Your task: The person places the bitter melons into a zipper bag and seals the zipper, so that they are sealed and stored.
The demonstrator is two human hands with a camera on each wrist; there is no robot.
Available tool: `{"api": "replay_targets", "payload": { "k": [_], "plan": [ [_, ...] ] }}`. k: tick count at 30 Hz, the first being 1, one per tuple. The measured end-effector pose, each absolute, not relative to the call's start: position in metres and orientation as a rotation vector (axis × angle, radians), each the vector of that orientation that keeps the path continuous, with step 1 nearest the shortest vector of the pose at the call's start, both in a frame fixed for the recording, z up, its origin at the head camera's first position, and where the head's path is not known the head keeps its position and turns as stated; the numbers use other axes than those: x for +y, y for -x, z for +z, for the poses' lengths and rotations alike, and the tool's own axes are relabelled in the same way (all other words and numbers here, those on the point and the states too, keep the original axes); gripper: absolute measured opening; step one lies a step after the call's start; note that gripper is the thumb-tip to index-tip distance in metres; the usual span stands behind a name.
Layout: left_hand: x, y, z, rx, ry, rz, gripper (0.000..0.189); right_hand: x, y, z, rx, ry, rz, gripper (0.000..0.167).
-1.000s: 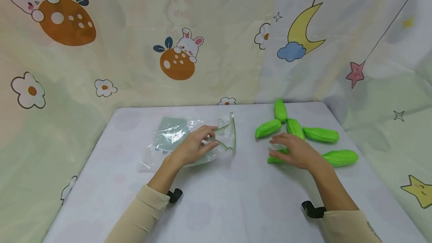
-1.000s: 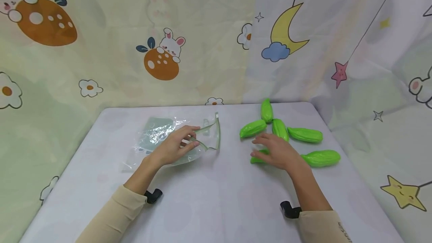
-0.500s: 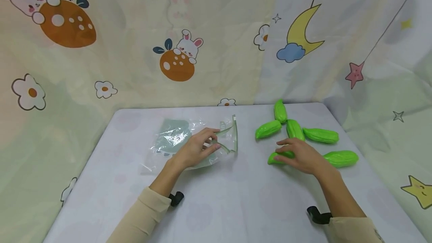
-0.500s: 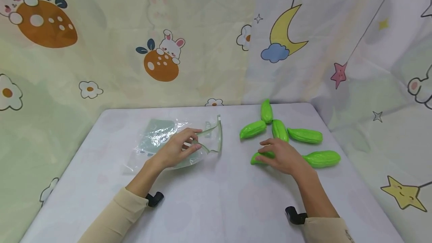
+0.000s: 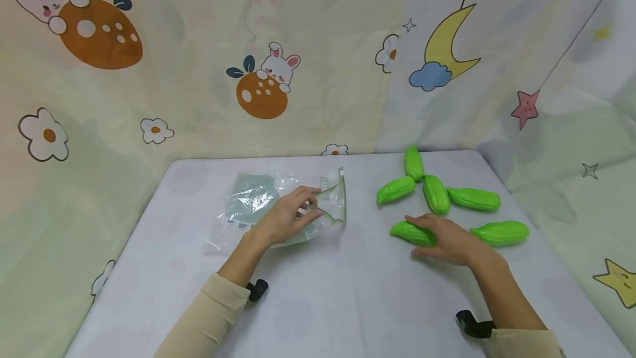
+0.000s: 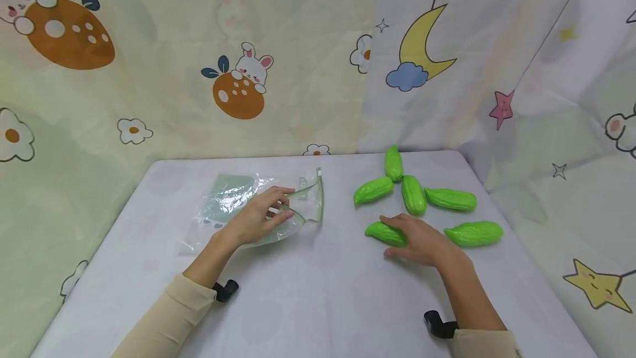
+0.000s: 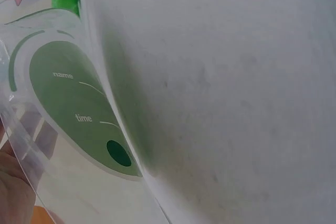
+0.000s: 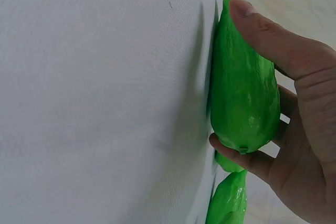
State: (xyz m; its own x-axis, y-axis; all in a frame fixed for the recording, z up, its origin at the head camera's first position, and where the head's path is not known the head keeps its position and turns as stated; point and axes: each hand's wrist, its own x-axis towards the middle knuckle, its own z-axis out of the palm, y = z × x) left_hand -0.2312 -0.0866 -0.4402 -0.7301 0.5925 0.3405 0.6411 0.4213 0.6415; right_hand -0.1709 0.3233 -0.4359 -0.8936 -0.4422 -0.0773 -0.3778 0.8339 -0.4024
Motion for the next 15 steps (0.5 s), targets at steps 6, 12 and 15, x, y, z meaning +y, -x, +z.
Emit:
{"api": "replay_targets", "payload": {
  "k": [6,12,15],
  "plan": [
    [-0.0870,0.2306,-0.4380,-2.597,1.113,-1.223,0.016,0.3260,0.1656,-0.4360,2.814,0.615,-0.574,0.088],
    [-0.0862,0.2288,-0.4398,-2.628,1.111,-1.221,0.016,0.3267,0.1625,-0.4366,2.810,0.658,-0.571,0.078],
    [-0.0855,0.2288,-0.4415,-2.631,1.114,-1.207,0.016,0.3256,0.1605,-0.4359,2.800,0.686,-0.591,0.074]
  ]
}}
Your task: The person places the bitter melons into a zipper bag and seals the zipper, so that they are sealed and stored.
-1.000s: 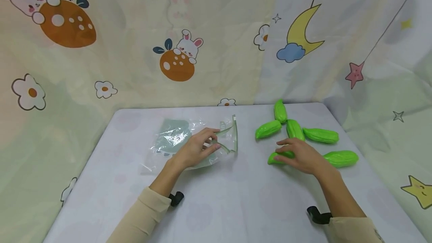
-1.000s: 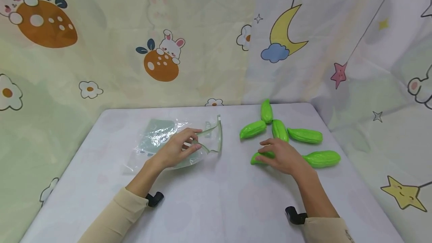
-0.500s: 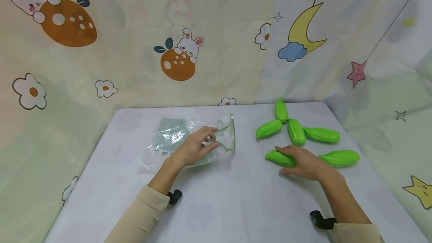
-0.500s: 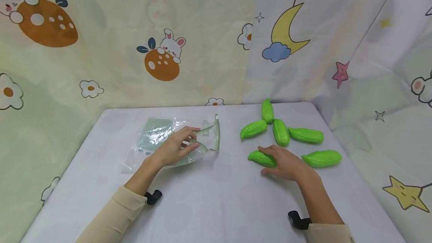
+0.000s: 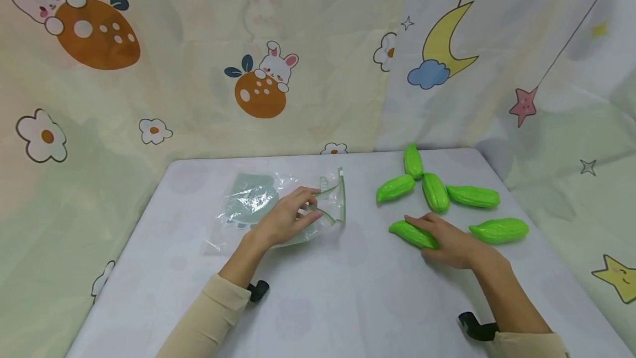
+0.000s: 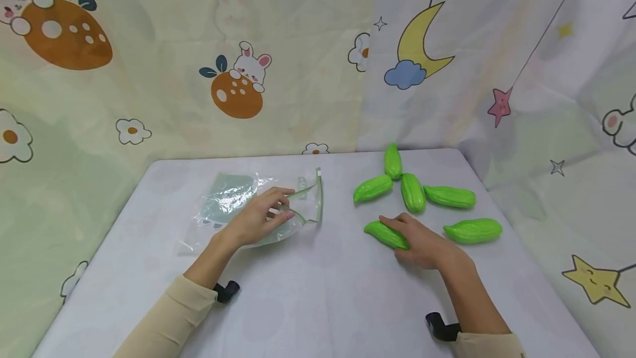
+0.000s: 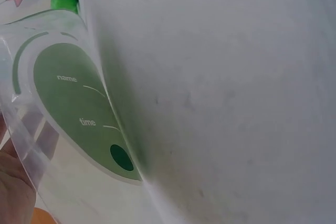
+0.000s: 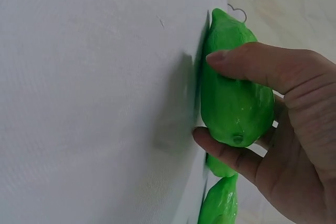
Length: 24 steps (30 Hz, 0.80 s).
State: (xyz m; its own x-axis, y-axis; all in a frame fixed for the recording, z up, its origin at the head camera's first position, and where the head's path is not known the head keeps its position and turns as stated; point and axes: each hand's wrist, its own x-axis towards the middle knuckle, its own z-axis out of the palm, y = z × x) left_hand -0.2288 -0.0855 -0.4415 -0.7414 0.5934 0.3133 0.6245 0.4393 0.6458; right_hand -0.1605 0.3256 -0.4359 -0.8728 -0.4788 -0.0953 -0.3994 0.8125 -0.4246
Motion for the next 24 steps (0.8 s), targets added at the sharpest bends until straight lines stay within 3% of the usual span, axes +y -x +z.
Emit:
{"api": "replay_targets", "payload": {
  "k": [13,24],
  "plan": [
    [-0.087,0.226,-0.444,-2.640,1.091,-1.165,0.014,0.317,0.165,-0.440,2.921,0.917,-0.744,0.067],
    [-0.085,0.225,-0.444,-2.649,1.110,-1.112,0.016,0.311,0.178,-0.446,3.064,1.111,-0.917,0.075]
  ]
}}
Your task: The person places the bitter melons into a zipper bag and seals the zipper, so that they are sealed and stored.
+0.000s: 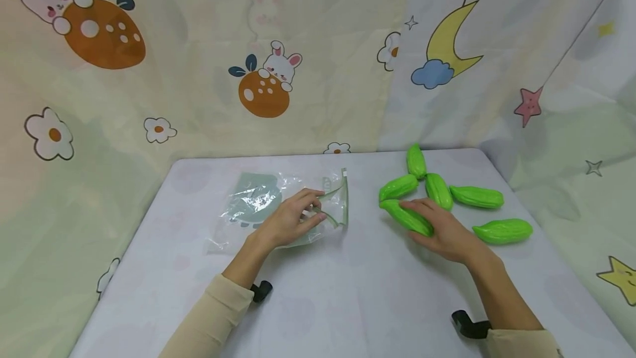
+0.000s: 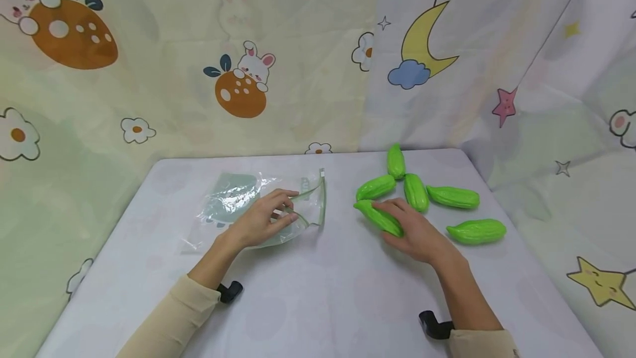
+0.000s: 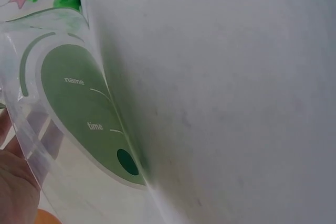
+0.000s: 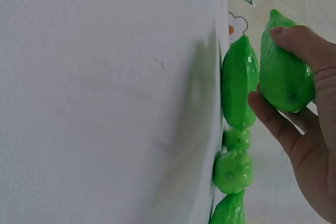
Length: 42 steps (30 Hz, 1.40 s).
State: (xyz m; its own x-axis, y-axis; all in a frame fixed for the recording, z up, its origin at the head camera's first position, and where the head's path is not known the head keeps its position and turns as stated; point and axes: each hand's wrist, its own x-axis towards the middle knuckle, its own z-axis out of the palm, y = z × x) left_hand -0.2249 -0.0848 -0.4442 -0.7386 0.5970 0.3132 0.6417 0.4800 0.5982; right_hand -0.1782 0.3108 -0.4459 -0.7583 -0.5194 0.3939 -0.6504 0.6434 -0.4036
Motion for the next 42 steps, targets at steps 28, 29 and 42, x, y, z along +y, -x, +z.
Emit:
{"api": "replay_targets", "payload": {
  "k": [28,29,42],
  "plan": [
    [-0.082,0.225,-0.448,-2.582,1.134,-1.149,0.015,0.273,0.198,-0.454,-2.603,-0.918,0.836,0.065],
    [-0.082,0.225,-0.447,-2.586,1.133,-1.147,0.015,0.272,0.198,-0.454,-2.599,-0.923,0.842,0.065],
    [-0.080,0.223,-0.447,-2.604,1.140,-1.179,0.015,0.262,0.202,-0.448,-2.669,-0.951,0.930,0.071]
  ]
}}
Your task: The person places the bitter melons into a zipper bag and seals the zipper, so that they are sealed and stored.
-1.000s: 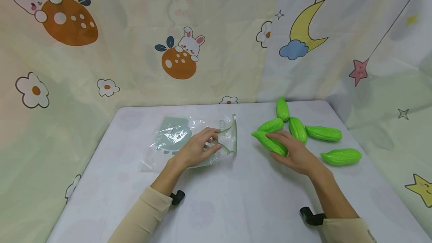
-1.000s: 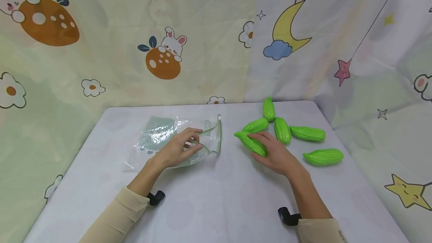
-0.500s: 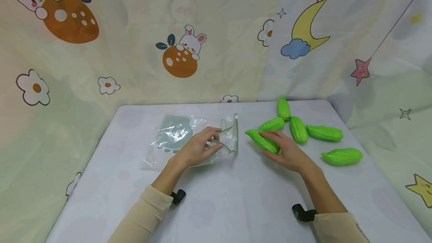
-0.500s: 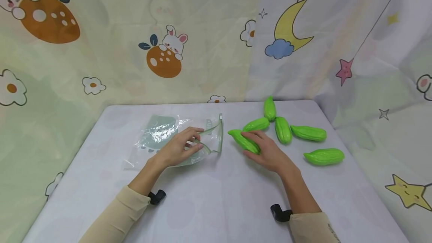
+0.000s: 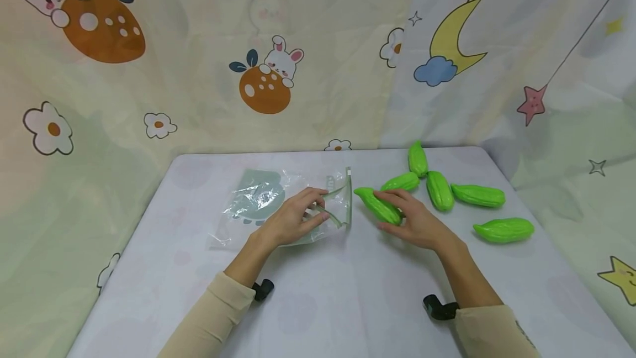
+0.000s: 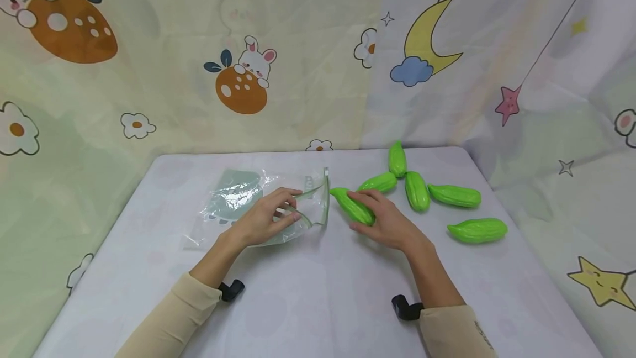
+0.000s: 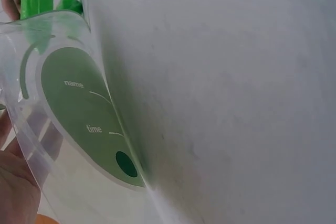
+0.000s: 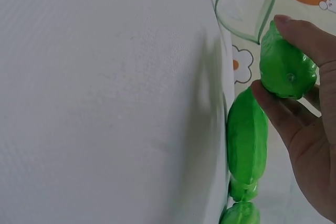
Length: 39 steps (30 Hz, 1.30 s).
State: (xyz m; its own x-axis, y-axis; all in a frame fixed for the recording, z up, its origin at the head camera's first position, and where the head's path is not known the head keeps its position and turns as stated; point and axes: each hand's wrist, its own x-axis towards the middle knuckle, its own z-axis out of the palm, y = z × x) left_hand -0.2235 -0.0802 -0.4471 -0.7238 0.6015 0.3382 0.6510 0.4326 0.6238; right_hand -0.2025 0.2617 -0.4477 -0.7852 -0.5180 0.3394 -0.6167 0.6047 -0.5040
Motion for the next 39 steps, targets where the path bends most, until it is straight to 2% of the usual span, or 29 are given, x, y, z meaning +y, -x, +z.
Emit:
{"api": "replay_targets", "payload": {
  "k": [27,33,39],
  "plan": [
    [-0.081,0.225,-0.447,-2.606,1.136,-1.212,0.016,0.242,0.221,-0.453,-2.710,-1.004,0.942,0.066],
    [-0.081,0.227,-0.444,-2.633,1.131,-1.166,0.016,0.243,0.227,-0.448,-2.732,-0.950,0.985,0.065],
    [-0.083,0.226,-0.446,-2.663,1.097,-1.193,0.016,0.240,0.232,-0.450,-2.707,-1.019,1.024,0.062]
  ]
}}
